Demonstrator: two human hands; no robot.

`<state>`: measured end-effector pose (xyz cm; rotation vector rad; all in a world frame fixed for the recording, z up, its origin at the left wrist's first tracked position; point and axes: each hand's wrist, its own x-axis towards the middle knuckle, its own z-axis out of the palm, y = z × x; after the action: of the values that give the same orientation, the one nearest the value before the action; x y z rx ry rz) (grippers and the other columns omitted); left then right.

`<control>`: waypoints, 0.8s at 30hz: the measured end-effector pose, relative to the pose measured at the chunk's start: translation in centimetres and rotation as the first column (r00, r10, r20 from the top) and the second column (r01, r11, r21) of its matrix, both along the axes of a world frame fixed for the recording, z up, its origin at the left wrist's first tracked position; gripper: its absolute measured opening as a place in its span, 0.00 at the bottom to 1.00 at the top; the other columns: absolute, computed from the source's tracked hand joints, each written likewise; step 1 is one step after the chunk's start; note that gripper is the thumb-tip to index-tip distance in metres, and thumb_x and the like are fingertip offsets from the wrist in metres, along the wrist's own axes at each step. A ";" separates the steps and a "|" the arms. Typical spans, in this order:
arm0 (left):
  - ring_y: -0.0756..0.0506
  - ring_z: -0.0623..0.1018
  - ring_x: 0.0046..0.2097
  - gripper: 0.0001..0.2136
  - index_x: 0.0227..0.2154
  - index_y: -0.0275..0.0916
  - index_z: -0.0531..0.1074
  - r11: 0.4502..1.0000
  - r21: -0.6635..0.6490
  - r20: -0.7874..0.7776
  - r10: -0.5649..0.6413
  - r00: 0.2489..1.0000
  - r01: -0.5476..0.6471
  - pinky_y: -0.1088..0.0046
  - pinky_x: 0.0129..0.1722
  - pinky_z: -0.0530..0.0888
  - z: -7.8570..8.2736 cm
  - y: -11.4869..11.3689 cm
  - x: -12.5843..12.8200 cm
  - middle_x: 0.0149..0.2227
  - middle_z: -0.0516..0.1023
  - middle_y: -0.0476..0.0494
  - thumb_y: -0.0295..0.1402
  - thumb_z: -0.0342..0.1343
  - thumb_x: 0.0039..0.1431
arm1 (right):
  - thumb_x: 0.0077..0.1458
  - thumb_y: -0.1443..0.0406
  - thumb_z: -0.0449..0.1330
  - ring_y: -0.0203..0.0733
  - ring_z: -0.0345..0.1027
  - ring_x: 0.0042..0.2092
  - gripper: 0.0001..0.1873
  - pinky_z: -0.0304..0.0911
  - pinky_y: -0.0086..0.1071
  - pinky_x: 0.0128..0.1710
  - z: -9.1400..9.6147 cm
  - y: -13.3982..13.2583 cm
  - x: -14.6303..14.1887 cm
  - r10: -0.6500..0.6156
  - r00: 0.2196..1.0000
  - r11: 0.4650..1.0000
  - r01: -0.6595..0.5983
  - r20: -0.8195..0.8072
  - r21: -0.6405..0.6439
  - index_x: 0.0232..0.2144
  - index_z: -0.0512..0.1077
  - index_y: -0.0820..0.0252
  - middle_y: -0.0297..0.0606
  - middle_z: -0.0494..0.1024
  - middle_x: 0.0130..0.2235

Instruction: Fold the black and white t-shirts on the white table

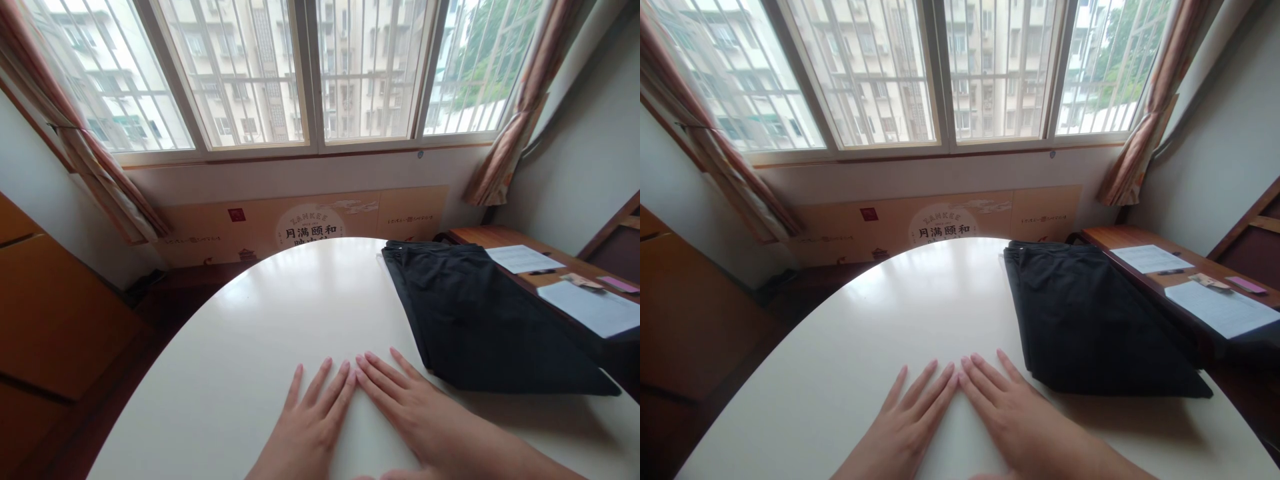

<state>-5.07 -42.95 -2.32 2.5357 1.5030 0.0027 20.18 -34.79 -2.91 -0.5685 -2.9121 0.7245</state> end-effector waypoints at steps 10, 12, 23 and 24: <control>0.27 0.50 0.76 0.47 0.75 0.47 0.31 1.000 0.002 0.013 0.008 1.000 -0.008 0.33 0.71 0.51 0.2 -0.2 0.1 0.76 0.48 0.38 0.63 0.49 0.68 | 0.66 0.43 0.59 0.60 0.34 0.77 0.54 0.28 0.61 0.75 0.1 0.0 0.2 -0.009 1.000 0.999 0.009 0.017 -0.032 0.77 0.34 0.59 0.53 0.40 0.76; 0.27 0.50 0.76 0.46 0.75 0.46 0.31 1.000 0.002 0.013 0.006 1.000 -0.006 0.32 0.71 0.51 0.2 -0.2 0.1 0.76 0.48 0.38 0.62 0.49 0.68 | 0.66 0.42 0.58 0.59 0.33 0.77 0.54 0.28 0.61 0.75 0.2 0.0 0.1 -0.011 1.000 0.999 0.012 0.026 -0.038 0.77 0.35 0.59 0.53 0.40 0.77; 0.26 0.55 0.75 0.44 0.77 0.43 0.48 1.000 0.002 0.065 0.028 0.998 -0.028 0.31 0.70 0.53 0.2 0.0 0.1 0.75 0.55 0.36 0.60 0.53 0.67 | 0.64 0.52 0.62 0.60 0.44 0.76 0.46 0.35 0.62 0.74 -0.3 -0.1 0.1 -0.080 0.994 0.996 0.077 -0.070 -0.046 0.76 0.52 0.61 0.54 0.56 0.75; 0.26 0.57 0.75 0.41 0.76 0.43 0.53 0.999 0.013 0.087 0.044 0.995 -0.045 0.32 0.70 0.54 0.4 -0.1 0.2 0.74 0.58 0.35 0.56 0.55 0.67 | 0.65 0.55 0.61 0.59 0.49 0.75 0.41 0.37 0.62 0.74 -0.6 -0.2 0.1 -0.109 0.986 0.994 0.105 -0.130 -0.031 0.75 0.56 0.59 0.54 0.61 0.73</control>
<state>-4.86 -43.07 -1.87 2.4793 1.5314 0.1291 20.32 -34.99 -3.48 -0.6478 -2.7323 0.7531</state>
